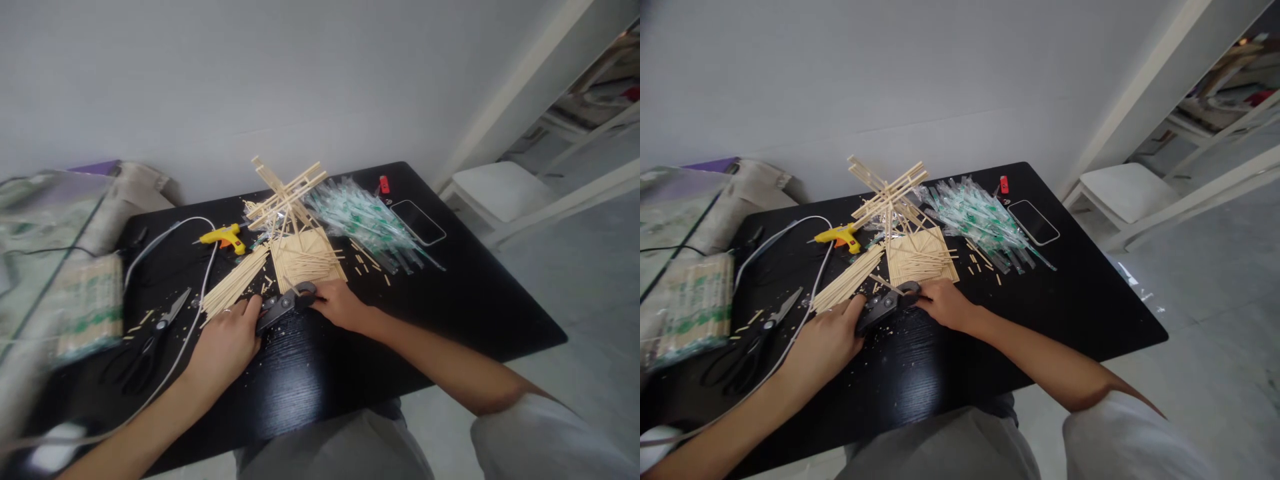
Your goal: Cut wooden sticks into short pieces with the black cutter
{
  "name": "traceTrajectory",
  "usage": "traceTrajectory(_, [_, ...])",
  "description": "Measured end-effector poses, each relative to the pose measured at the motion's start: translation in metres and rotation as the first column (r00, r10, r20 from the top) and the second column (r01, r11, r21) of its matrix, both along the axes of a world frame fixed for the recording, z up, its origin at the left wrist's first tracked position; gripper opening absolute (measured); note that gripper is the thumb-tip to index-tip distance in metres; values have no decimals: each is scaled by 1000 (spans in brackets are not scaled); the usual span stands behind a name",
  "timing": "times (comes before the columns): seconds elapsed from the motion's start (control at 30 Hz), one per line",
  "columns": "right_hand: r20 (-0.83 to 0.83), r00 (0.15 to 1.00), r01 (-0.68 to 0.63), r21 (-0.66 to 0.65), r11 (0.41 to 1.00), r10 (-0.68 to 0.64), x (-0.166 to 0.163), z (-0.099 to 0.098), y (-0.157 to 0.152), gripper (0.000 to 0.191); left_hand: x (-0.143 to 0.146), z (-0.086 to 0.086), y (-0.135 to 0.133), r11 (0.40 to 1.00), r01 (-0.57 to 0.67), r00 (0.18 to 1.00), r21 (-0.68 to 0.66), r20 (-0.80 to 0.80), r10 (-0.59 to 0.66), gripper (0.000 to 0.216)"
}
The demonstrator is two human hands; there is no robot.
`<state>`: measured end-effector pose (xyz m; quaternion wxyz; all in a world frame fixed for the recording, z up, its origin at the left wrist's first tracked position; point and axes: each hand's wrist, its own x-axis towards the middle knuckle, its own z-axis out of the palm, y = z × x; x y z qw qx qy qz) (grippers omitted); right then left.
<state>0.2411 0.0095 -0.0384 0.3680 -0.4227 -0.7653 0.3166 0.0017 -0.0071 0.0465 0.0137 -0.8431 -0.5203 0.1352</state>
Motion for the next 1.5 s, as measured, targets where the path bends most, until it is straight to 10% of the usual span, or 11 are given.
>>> traceTrajectory(0.23, [-12,1000,2,21,1000,-2,-1,-1,0,21,-6,-5,2,999,-32,999,-27,19,32,26])
traceTrajectory(0.57, [-105,985,141,29,990,-137,9,15,5,19,-27,-34,26,969,-121,895,215,446,12,33])
traceTrajectory(0.87, [234,951,162,177,971,-202,2,6,-2,7,-33,-50,23,984,-163,751,76,657,73,28])
traceTrajectory(1.23, [216,948,171,271,947,-233,-7,9,-2,12,-35,-48,16,995,-97,770,15,635,65,50])
traceTrajectory(1.37, [2,988,155,108,982,-156,-6,21,-6,11,-30,-46,14,996,-91,762,9,644,64,48])
traceTrajectory(1.5, [-285,958,-72,-361,930,-36,-10,26,-13,16,-28,-46,13,994,-105,763,2,641,79,46])
